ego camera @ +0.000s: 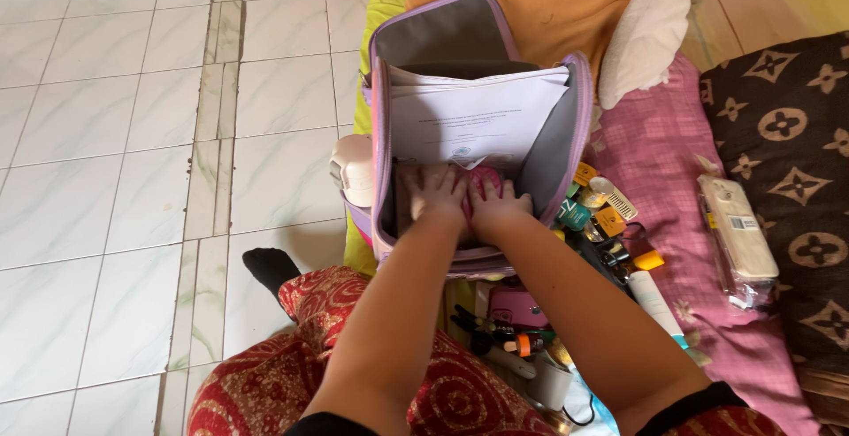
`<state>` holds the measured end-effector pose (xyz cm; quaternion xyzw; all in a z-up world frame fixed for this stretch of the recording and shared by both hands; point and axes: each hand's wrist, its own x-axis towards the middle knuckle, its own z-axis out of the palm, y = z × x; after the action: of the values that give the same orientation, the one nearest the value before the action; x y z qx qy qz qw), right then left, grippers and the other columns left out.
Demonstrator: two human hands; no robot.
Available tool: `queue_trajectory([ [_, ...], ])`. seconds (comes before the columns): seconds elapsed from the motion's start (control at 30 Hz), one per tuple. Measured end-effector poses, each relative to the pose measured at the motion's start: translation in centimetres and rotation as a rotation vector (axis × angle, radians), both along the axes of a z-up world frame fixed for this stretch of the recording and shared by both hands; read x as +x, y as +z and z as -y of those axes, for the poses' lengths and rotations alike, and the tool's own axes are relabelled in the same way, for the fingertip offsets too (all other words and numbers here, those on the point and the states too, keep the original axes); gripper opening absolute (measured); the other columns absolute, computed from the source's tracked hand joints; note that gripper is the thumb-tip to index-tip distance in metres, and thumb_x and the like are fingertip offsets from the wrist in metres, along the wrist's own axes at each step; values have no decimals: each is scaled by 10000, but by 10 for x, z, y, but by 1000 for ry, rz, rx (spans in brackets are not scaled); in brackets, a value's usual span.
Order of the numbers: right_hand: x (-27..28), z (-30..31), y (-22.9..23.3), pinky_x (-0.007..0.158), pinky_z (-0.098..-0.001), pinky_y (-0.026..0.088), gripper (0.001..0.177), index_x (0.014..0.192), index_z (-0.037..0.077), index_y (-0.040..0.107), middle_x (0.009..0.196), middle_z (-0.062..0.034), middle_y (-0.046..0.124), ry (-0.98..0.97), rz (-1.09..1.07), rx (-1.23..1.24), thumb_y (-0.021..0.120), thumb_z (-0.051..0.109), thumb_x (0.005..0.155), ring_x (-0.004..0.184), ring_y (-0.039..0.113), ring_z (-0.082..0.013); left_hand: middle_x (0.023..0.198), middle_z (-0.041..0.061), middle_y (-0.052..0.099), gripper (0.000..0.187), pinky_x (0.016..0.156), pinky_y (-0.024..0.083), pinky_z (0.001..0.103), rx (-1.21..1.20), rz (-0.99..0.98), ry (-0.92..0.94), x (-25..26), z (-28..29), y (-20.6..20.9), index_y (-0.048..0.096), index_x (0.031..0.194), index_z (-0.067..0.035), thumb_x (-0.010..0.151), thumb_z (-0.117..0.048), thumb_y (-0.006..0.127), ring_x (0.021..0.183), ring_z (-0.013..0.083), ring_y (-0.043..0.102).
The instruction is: The person sits on the floor and unpacks phone cases from plastic packaging, removing foam inserts from each case by hand. They place the unpacked cases one at a time into an open backpack beside them, handling black, pink, beige, and maroon cases in sequence.
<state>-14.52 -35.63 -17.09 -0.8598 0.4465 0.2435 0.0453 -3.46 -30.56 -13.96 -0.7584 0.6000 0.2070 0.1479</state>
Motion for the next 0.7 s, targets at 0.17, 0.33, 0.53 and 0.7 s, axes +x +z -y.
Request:
queue_trajectory([
  [0.17, 7, -8, 3, 1053, -741, 321, 709, 1650, 211, 188, 1714, -89, 171, 8, 15, -76, 476, 363, 1020, 1504, 241, -481, 1727, -11, -2, 1198, 1219, 54, 683, -89, -235, 40, 15, -32, 32, 44, 1646, -344, 744, -472, 822, 1560, 429, 19],
  [0.33, 14, -18, 24, 994, -751, 419, 761, 1624, 365, 158, 1729, -51, 115, -108, 61, 24, 556, 283, 980, 1492, 248, -502, 1735, -92, -23, 1057, 1171, 46, 759, -133, -83, 72, 12, -30, 22, 59, 1647, -265, 822, -298, 719, 1582, 335, 22],
  [0.53, 16, -21, 38, 941, -619, 537, 889, 1664, 340, 48, 1724, -142, 56, 7, -11, 16, 586, 263, 961, 1339, 470, -567, 1732, -75, -61, 904, 1217, -24, 677, -61, -46, 146, 13, -15, -9, 28, 1650, -290, 924, -338, 563, 1585, 363, -2],
  [0.7, 33, -13, 37, 966, -678, 507, 921, 1658, 318, 3, 1733, -121, -48, -127, -90, 155, 605, 243, 964, 1358, 493, -487, 1726, 25, -127, 855, 1236, -14, 626, 52, -34, 194, 22, 1, -16, -58, 1648, -285, 986, -365, 478, 1572, 407, -2],
])
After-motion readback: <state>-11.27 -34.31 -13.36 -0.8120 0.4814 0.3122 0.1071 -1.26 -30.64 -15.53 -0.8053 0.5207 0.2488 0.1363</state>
